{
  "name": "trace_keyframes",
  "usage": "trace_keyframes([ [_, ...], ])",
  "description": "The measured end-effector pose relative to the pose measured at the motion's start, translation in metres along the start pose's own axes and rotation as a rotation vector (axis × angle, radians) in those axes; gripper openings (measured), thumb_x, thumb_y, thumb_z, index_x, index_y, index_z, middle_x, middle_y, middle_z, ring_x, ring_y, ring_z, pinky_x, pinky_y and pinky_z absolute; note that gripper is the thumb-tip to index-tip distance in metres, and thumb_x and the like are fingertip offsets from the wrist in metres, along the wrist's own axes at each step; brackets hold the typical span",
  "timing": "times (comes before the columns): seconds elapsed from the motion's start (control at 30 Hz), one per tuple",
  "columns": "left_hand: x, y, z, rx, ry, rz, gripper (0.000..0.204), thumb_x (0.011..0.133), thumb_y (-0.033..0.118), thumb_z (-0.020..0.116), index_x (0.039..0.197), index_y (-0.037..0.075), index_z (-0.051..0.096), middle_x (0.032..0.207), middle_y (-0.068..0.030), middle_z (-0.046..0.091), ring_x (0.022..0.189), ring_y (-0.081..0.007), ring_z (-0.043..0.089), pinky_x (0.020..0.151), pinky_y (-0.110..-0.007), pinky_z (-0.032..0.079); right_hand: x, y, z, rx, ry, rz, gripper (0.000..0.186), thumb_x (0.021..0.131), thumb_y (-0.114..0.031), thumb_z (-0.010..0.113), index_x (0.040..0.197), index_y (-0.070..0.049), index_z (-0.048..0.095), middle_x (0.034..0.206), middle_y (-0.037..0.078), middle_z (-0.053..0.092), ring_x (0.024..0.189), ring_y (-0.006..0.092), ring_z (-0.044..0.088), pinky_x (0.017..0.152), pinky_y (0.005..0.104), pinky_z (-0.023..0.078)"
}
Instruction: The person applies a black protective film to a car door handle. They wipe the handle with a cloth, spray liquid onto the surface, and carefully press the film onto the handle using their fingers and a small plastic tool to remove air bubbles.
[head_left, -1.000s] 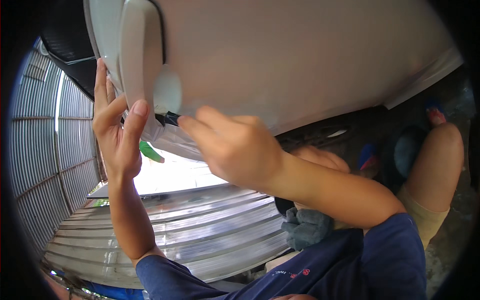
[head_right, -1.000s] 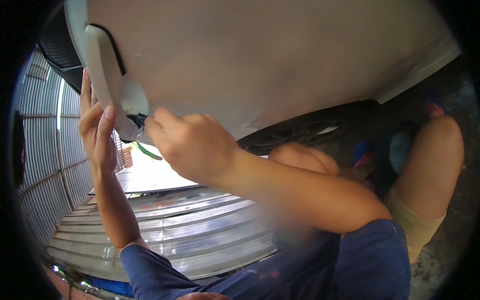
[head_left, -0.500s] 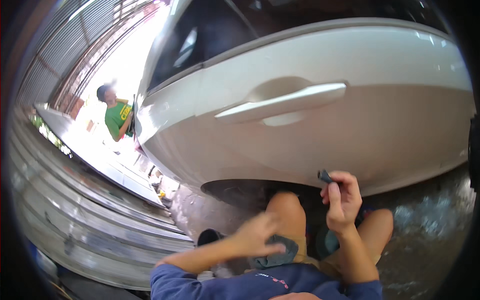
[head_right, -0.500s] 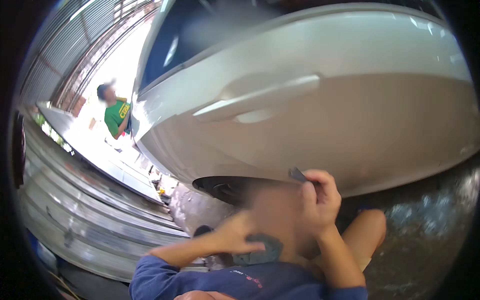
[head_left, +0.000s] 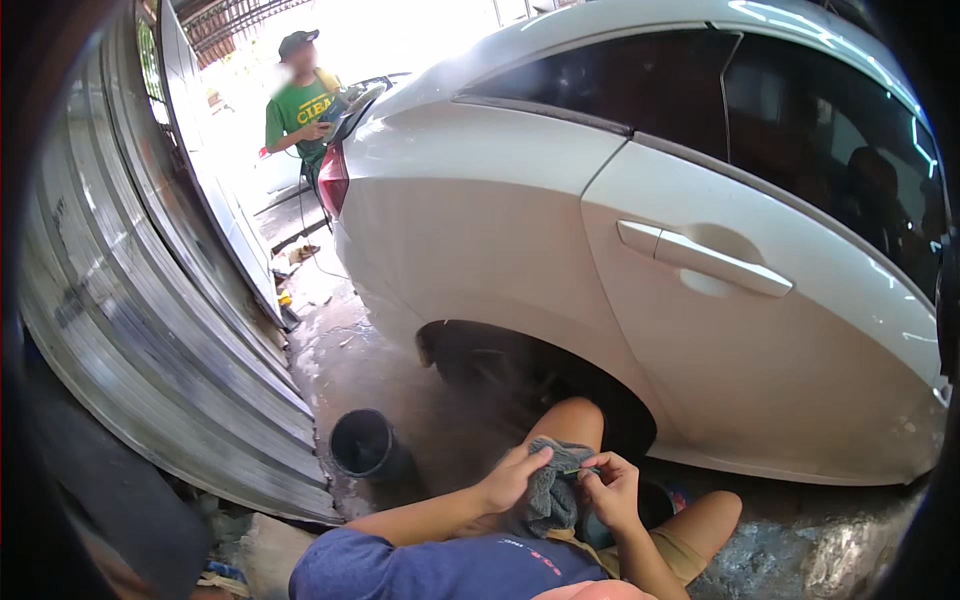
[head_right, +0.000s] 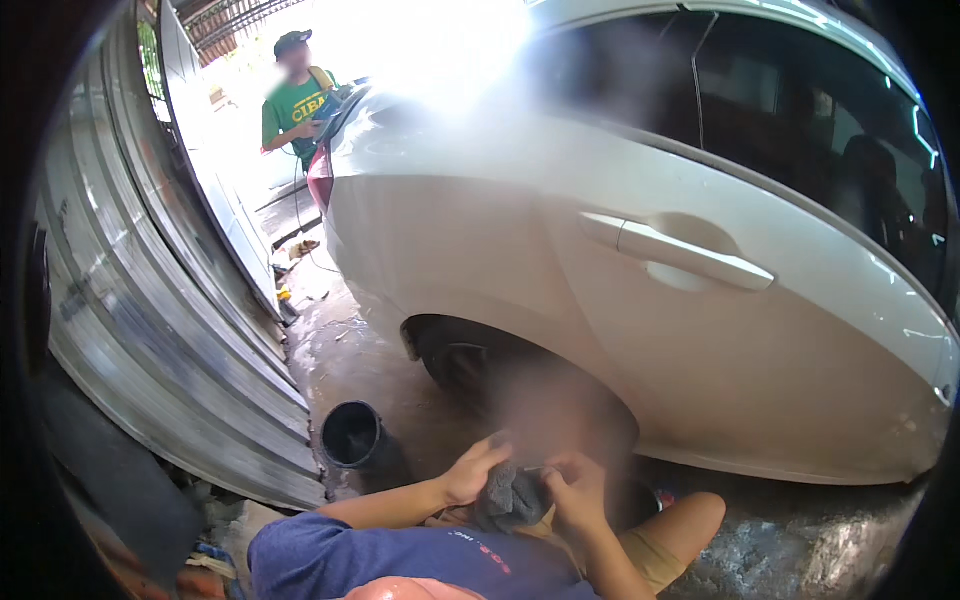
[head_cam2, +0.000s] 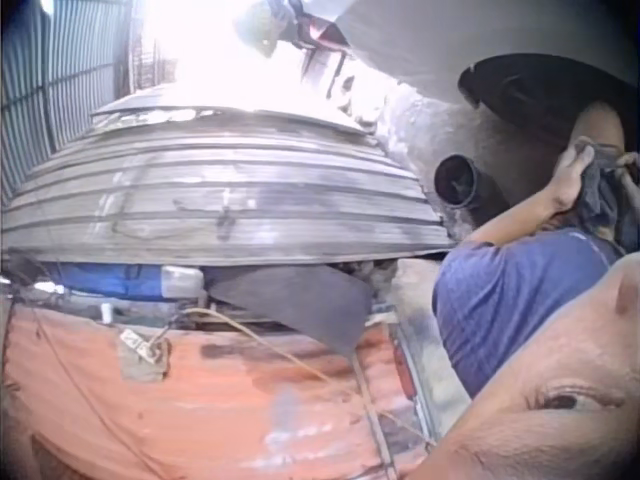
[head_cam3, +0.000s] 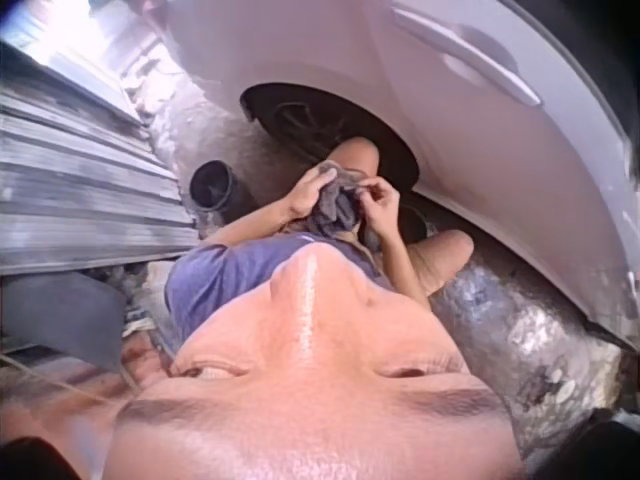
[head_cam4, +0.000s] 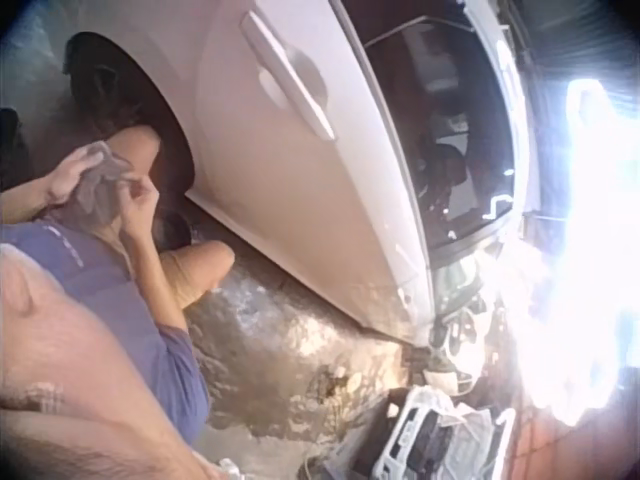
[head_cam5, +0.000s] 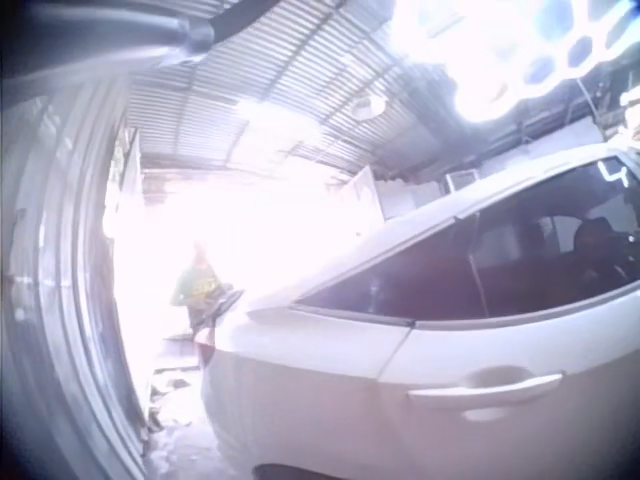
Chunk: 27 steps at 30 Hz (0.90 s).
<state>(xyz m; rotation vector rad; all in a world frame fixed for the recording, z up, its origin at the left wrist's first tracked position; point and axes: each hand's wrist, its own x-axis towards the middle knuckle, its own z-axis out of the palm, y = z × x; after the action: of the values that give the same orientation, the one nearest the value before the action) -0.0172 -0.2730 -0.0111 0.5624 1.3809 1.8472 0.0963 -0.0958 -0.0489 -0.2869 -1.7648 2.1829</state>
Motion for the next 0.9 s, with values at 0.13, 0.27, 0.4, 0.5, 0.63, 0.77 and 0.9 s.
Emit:
trace_keyframes([
  [0.13,-0.026,0.023,-0.014,-0.166,0.09,-0.006,0.034,0.112,0.031,0.049,0.123,0.002,0.062,0.117,-0.0066,0.069,0.109,-0.0147,0.064,0.102,-0.034,0.049,-0.003,0.008,-0.032,-0.186,0.171,-0.179,0.023,0.091,0.001,0.068,0.113,0.001,0.064,0.083,0.005,0.068,0.063,0.0076,0.06,0.053,0.0219,0.047],
  [0.27,-0.039,0.027,-0.042,0.339,-0.177,-0.046,0.041,0.109,0.033,0.055,0.13,-0.001,0.063,0.124,-0.0132,0.071,0.119,-0.0245,0.066,0.103,-0.039,0.05,-0.009,-0.032,-0.031,0.063,0.199,-0.069,0.021,0.096,-0.002,0.067,0.116,0.003,0.064,0.088,0.012,0.071,0.065,0.0117,0.064,0.057,0.025,0.054],
  [0.4,-0.022,0.055,-0.016,1.035,-0.469,0.035,0.06,0.101,0.044,0.066,0.137,-0.004,0.059,0.134,-0.0243,0.066,0.126,-0.0373,0.062,0.109,-0.044,0.045,-0.008,-0.049,-0.019,-0.092,0.155,-0.169,0.019,0.096,-0.005,0.071,0.113,0.004,0.066,0.093,0.014,0.073,0.073,0.0156,0.069,0.063,0.0273,0.058],
  [0.5,-0.021,0.026,-0.013,0.836,-0.156,0.446,0.055,0.105,0.04,0.062,0.138,-0.003,0.059,0.132,-0.0218,0.068,0.125,-0.0332,0.063,0.107,-0.043,0.047,0.005,-0.039,0.03,0.104,0.041,-0.094,0.016,0.094,0.003,0.072,0.109,0.003,0.069,0.102,0.014,0.074,0.078,0.0167,0.072,0.066,0.0288,0.059],
  [0.63,0.001,-0.033,-0.026,0.259,0.065,0.15,0.045,0.113,0.029,0.049,0.143,-0.004,0.054,0.125,-0.0157,0.069,0.113,-0.0226,0.067,0.101,-0.036,0.052,0.002,-0.002,0.058,-0.117,0.044,-0.074,0.023,0.094,-0.001,0.075,0.115,-0.001,0.068,0.112,0.007,0.072,0.095,0.01,0.067,0.077,0.024,0.056],
  [0.77,0.023,-0.006,-0.021,-0.075,0.285,0.32,0.029,0.113,0.027,0.044,0.112,0.002,0.058,0.101,-0.0111,0.066,0.093,-0.0207,0.065,0.088,-0.037,0.055,-0.02,0.013,0.029,-0.907,0.205,-0.323,0.042,0.093,-0.025,0.079,0.124,0.001,0.067,0.108,0.015,0.07,0.093,0.02,0.068,0.079,0.0339,0.055],
  [0.9,0.061,0.049,-0.028,0.128,0.14,0.588,0.025,0.11,0.028,0.055,0.099,0.005,0.054,0.087,-0.0044,0.056,0.073,-0.0139,0.057,0.071,-0.031,0.049,-0.033,-0.005,-0.001,-0.512,-0.045,0.441,0.036,0.097,-0.028,0.073,0.119,0.001,0.073,0.116,0.02,0.07,0.105,0.0274,0.068,0.088,0.0382,0.054],
])
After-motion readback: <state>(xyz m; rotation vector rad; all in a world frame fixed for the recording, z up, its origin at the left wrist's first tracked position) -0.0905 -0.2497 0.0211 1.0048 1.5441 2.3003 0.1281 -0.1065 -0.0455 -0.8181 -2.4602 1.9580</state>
